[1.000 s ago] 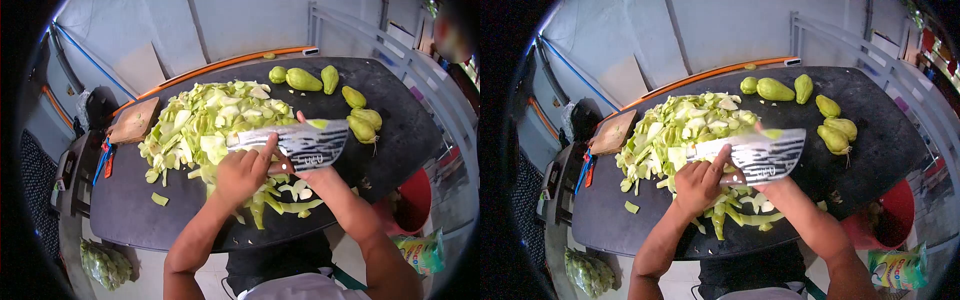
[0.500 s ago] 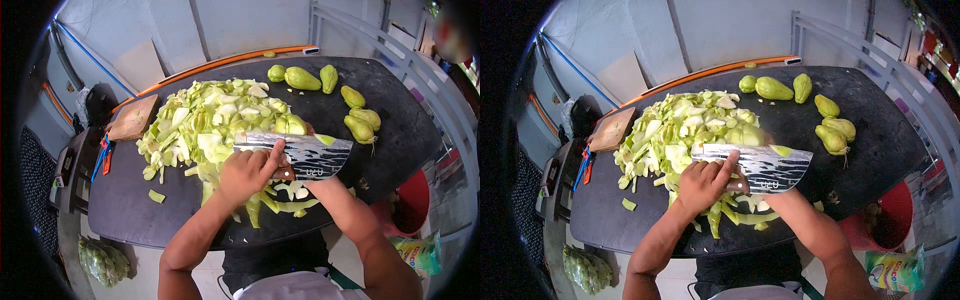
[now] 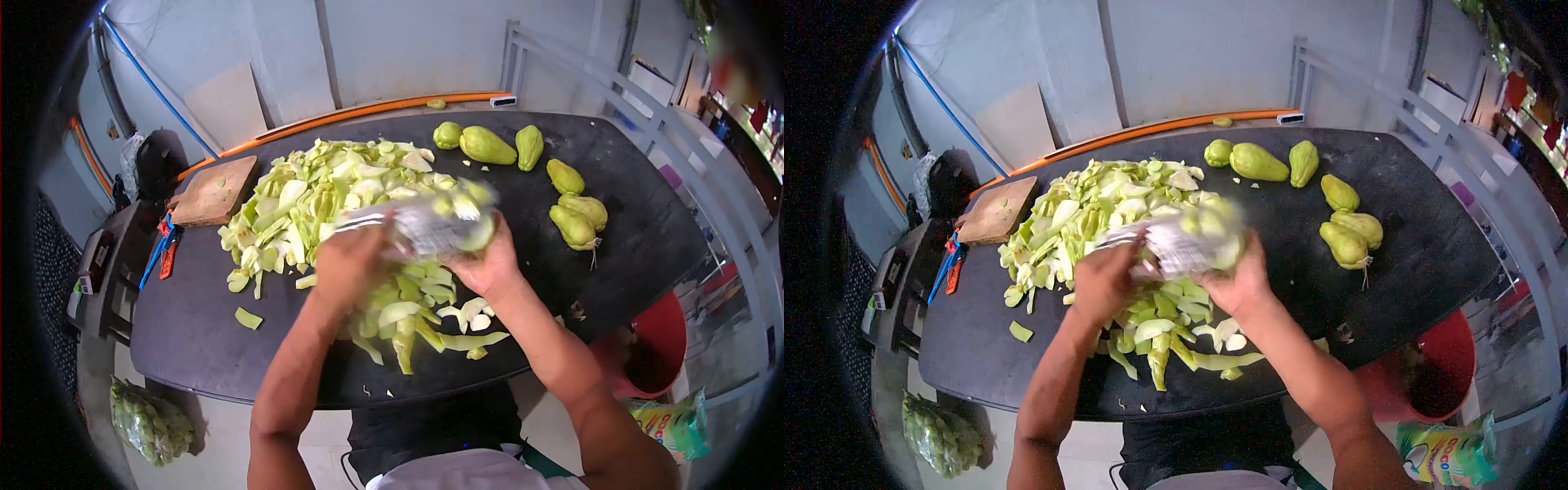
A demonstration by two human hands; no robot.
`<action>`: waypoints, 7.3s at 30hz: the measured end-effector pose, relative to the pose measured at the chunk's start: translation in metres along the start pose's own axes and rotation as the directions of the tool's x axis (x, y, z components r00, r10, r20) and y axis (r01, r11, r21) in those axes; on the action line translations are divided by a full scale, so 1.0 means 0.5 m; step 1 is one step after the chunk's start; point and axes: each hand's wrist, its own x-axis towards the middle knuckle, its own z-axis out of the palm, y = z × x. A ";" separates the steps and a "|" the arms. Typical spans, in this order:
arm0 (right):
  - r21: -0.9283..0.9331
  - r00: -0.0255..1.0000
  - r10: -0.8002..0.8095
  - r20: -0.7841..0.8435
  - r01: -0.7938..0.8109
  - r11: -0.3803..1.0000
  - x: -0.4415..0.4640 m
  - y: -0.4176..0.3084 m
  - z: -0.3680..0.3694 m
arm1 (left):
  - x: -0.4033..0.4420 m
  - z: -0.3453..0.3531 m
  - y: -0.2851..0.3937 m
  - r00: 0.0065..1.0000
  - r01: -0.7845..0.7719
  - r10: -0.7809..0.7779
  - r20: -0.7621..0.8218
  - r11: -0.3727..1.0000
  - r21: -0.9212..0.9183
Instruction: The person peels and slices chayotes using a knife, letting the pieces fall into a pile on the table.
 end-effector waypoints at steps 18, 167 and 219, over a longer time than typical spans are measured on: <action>-0.452 0.962 -0.160 0.222 0.247 0.857 0.030 -0.005 -0.072 | 0.014 0.020 0.119 0.958 -0.286 0.287 0.019 0.946 0.154; -0.617 0.892 -0.391 0.229 0.443 0.650 0.018 -0.021 -0.013 | 0.009 -0.038 0.102 0.998 -0.062 0.061 -0.008 0.978 -0.197; -0.233 0.952 0.121 0.281 -0.054 0.971 0.007 -0.010 -0.027 | -0.007 -0.027 0.057 0.994 -0.103 0.108 0.016 0.974 -0.204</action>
